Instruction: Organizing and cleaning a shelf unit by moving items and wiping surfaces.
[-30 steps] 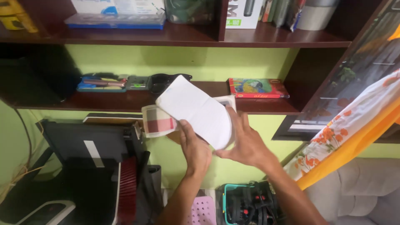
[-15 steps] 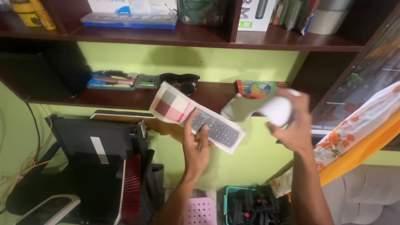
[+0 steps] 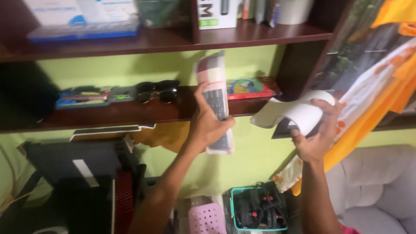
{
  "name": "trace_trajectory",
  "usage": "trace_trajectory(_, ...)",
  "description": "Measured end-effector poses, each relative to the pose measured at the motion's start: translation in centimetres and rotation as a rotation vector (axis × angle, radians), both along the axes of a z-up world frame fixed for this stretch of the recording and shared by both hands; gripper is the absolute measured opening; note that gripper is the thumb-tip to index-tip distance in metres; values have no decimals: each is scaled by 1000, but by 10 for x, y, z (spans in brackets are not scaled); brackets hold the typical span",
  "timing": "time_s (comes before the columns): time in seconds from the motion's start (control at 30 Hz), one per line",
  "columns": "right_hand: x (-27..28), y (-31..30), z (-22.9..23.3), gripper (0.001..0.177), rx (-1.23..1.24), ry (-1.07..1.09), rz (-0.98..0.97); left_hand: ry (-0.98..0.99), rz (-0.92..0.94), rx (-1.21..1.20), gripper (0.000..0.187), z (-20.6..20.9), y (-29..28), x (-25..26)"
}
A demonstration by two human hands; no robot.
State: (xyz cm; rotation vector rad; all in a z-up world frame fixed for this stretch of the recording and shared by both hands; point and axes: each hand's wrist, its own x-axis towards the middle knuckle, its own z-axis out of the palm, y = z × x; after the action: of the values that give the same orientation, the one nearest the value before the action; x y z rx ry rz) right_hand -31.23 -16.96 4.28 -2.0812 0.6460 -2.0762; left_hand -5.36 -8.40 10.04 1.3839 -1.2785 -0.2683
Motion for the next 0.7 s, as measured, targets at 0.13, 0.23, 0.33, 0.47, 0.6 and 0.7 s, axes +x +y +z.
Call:
trace_trajectory(0.13,-16,-1,-15,76,46,23,10,-312,-110,57,111,2,-54,16)
trace_trajectory(0.23,-20,-1,-15,73,77,53,0,-411,-102,245,103,37,-60,14)
trace_trajectory(0.33,-23,-8,-23,74,90,53,42,-707,-115,208,95,18,-103,28)
trace_trajectory(0.47,-16,-12,-17,76,106,49,132,-819,-150,222,93,-10,-152,32)
trace_trajectory(0.6,-12,-11,-13,75,85,42,155,-931,-78,219,83,-19,-167,28)
trace_trajectory(0.7,-10,-14,-14,74,77,42,190,-869,-101,347,80,-21,-158,26)
